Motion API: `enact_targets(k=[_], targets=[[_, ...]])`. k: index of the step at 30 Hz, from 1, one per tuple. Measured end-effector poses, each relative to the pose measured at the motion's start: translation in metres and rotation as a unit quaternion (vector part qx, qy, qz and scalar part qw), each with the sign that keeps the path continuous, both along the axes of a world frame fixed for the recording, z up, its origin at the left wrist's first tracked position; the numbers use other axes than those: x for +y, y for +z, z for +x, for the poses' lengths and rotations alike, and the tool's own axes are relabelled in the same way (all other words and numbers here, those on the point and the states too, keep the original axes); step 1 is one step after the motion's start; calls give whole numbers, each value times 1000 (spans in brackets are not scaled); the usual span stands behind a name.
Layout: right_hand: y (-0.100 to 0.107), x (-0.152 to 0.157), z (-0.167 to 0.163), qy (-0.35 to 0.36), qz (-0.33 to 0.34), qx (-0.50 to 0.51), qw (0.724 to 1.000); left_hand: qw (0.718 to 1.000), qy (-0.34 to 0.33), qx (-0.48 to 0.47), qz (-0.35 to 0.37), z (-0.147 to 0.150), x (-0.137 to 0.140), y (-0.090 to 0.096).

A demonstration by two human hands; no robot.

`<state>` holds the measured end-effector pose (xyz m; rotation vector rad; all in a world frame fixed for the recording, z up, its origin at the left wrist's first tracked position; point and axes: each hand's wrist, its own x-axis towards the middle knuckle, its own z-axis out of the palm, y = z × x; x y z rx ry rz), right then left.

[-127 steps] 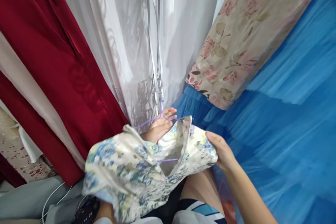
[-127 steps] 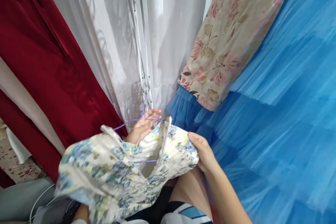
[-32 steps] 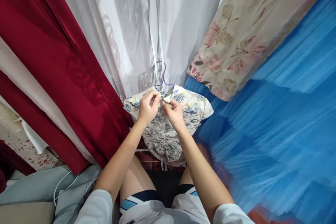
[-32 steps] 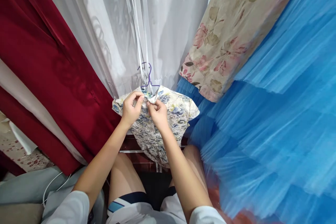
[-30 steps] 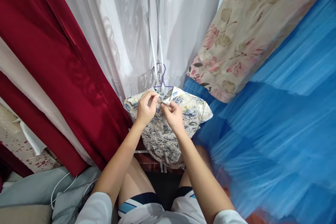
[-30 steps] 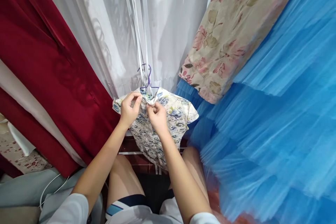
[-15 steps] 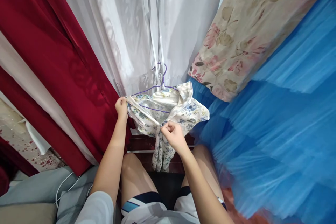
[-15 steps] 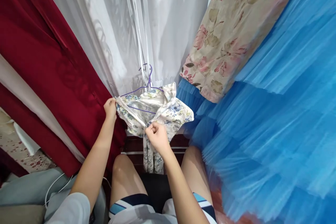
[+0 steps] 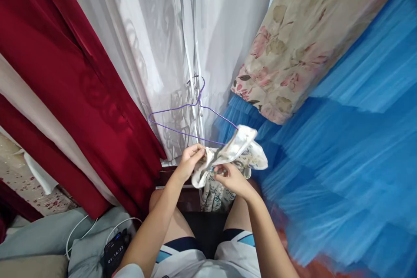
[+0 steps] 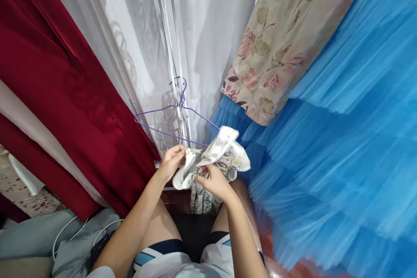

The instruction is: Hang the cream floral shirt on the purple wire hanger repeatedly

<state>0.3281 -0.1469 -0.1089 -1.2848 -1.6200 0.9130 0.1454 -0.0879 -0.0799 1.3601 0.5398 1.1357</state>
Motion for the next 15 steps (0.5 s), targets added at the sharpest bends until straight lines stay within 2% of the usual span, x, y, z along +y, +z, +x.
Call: enact_targets(k=[3, 6, 8, 11, 13, 15], targets=[[14, -17, 5, 89, 10, 18, 996, 992, -4, 47, 120, 23, -25, 20], [22, -32, 6, 110, -52, 91, 988, 973, 15, 100, 207, 39, -35, 30], [24, -39, 9, 88, -97, 143, 981, 973, -8, 113, 201, 44, -35, 27], [32, -44, 24, 65, -119, 197, 971, 977, -127, 118, 124, 43, -34, 11], [46, -46, 39, 72, -132, 195, 969, 965, -213, 132, 82, 40, -38, -3], [64, -46, 56, 111, -146, 153, 971, 943, -277, 166, 76, 37, -45, -12]])
